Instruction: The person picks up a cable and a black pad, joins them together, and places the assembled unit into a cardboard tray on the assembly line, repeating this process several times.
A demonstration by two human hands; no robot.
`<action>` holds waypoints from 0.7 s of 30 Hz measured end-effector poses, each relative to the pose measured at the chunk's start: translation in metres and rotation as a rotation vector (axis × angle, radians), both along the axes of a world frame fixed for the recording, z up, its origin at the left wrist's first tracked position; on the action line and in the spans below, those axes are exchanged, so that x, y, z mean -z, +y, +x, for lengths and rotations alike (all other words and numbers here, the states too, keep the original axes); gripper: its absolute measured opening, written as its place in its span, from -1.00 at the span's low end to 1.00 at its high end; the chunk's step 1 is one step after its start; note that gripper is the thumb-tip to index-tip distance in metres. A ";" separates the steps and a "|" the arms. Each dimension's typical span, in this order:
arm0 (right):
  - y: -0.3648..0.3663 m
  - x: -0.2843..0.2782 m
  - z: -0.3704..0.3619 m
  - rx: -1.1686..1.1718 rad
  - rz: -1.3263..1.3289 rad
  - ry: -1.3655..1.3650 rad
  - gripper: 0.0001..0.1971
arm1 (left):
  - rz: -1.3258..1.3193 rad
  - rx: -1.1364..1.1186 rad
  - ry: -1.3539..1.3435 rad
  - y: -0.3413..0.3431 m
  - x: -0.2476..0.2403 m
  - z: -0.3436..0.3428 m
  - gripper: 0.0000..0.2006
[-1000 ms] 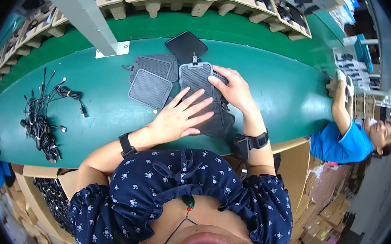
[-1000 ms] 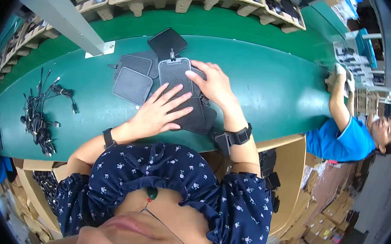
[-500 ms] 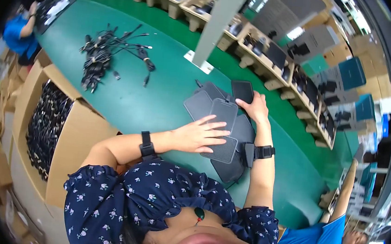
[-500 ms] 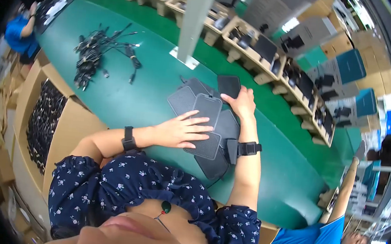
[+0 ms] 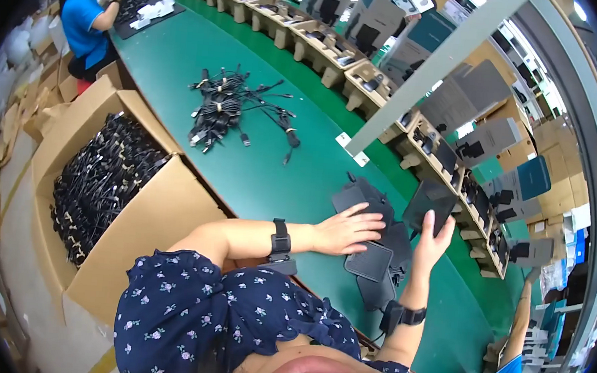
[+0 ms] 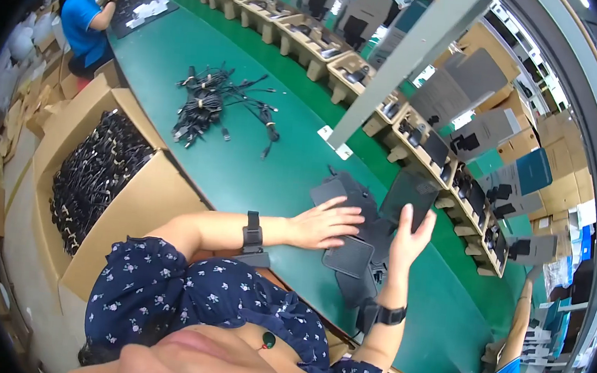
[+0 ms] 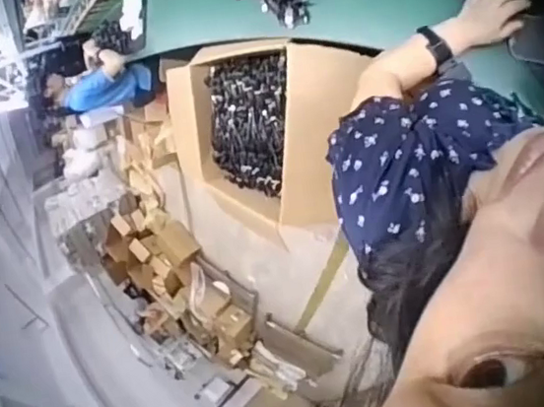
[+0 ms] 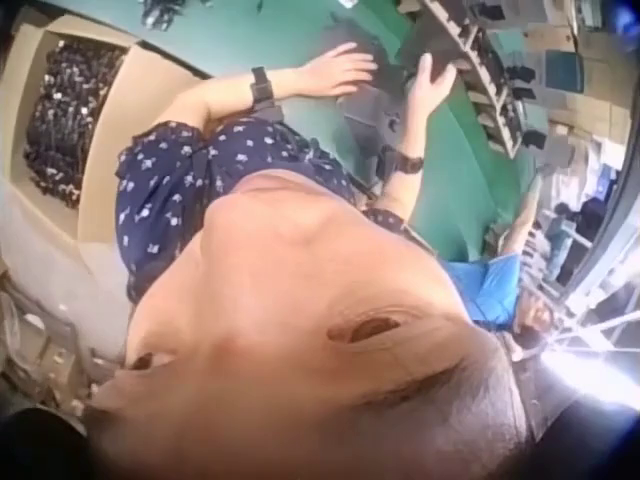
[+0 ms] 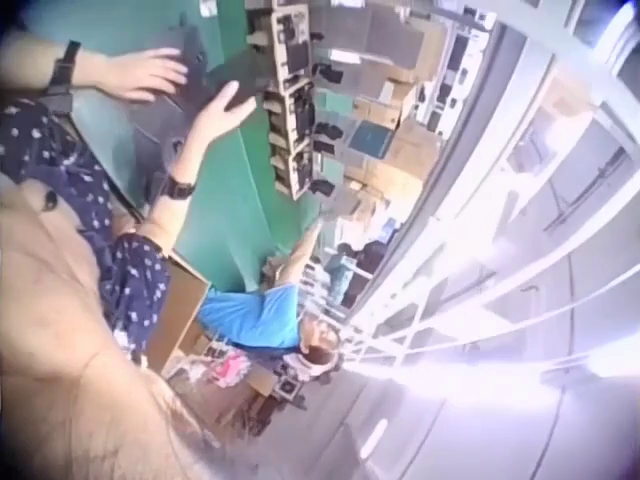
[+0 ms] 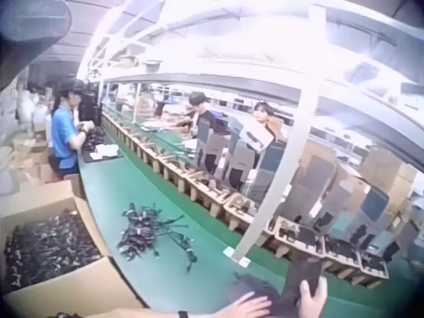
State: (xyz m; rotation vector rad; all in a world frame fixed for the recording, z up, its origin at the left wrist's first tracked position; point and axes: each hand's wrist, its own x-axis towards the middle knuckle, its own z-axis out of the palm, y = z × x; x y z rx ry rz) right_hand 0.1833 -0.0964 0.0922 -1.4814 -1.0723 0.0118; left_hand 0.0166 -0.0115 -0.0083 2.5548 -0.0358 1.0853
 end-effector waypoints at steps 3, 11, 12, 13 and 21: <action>-0.014 0.024 -0.054 -0.175 -0.042 0.091 -0.84 | 0.156 -0.230 -0.052 0.022 -0.020 -0.036 -0.61; -0.012 0.078 -0.119 -0.548 -0.293 0.327 -0.80 | 0.038 -1.054 -0.272 0.080 -0.065 -0.287 -0.60; -0.010 0.079 -0.125 -0.527 -0.294 0.295 -0.81 | -0.236 -1.176 -0.315 0.078 -0.069 -0.323 -0.59; -0.008 0.082 -0.127 -0.540 -0.301 0.296 -0.81 | -0.180 -1.375 -0.382 0.078 -0.069 -0.361 -0.59; -0.002 0.101 -0.119 -0.529 -0.400 0.397 -0.78 | -0.476 -1.768 0.370 0.126 0.031 -0.518 -0.03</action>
